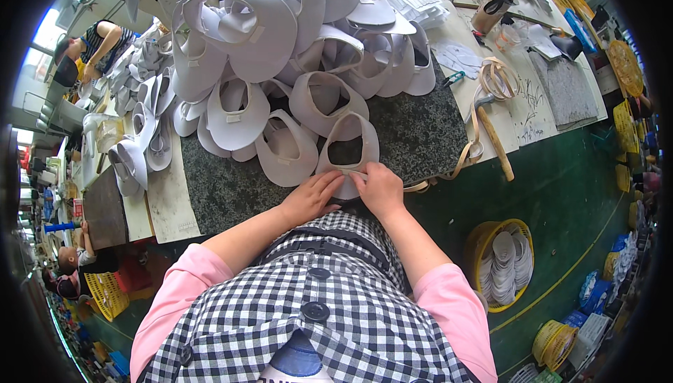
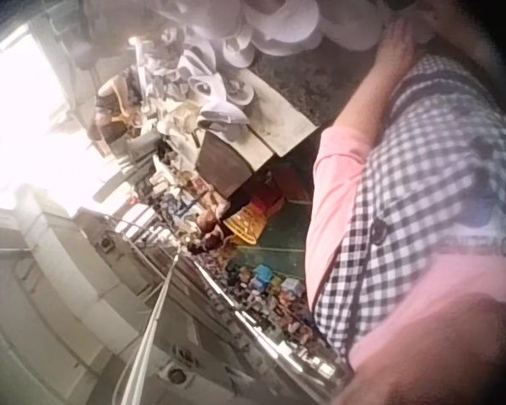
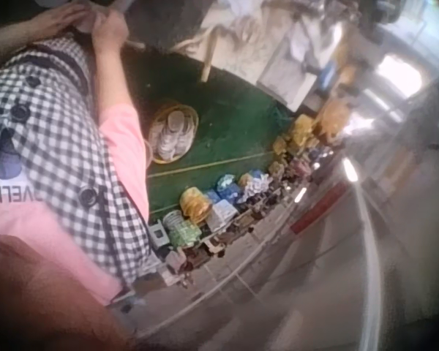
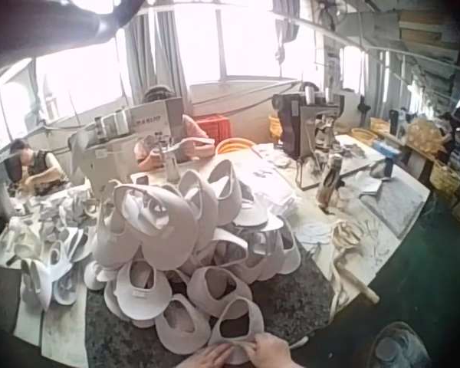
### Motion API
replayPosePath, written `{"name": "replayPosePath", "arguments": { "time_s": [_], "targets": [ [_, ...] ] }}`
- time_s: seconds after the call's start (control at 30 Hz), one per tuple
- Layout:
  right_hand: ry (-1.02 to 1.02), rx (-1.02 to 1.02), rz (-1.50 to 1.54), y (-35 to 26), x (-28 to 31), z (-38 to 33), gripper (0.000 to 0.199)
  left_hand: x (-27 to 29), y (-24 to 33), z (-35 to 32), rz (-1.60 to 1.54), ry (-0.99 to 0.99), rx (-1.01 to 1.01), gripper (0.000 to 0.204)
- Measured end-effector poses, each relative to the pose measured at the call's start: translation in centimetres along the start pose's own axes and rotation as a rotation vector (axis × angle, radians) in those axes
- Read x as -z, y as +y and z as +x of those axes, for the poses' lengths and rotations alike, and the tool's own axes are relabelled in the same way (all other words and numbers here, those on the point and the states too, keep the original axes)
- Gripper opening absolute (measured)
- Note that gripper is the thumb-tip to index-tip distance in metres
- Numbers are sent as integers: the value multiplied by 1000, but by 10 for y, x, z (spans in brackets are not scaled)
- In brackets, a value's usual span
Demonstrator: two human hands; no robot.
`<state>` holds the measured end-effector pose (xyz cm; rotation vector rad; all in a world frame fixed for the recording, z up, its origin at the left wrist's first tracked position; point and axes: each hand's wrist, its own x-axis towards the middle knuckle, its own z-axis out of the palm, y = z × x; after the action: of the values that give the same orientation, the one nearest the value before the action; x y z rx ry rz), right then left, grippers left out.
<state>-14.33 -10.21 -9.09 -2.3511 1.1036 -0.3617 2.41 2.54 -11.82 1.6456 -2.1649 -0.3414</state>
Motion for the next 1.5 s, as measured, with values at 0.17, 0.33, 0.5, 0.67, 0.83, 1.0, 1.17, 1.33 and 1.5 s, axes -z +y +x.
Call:
{"name": "replayPosePath", "arguments": {
  "time_s": [0.17, 0.33, 0.5, 0.67, 0.83, 1.0, 1.17, 1.33, 1.5],
  "targets": [
    [12, 5, 28, 5, -1, -2, 22, 10, 10, 25, -15, -11, 111, 58],
    [-30, -39, 91, 2, 2, -5, 20, 18, 6, 46, -90, -3, 273, 48],
    [-21, -41, 152, 0, 8, -14, 20, 26, 17, 54, -161, -57, 345, 35],
    [-50, -102, 222, -9, 21, -19, 22, 31, 31, 54, -347, 110, 466, 23],
    [-38, -130, 288, -10, 23, -19, 22, 34, 37, 55, -401, 186, 483, 18],
    [37, -49, 179, -21, 22, -18, 16, 36, 38, 55, -384, 252, 417, 16],
    [296, -128, 146, 22, 31, -7, 15, 66, 52, 56, -367, 305, 366, 15],
    [273, -280, 255, 42, 53, -14, 20, 137, 55, 70, -228, 471, 215, 17],
    [210, -279, 297, 28, 37, -30, 21, 251, 25, 93, 186, 917, 43, 14]
  ]
}}
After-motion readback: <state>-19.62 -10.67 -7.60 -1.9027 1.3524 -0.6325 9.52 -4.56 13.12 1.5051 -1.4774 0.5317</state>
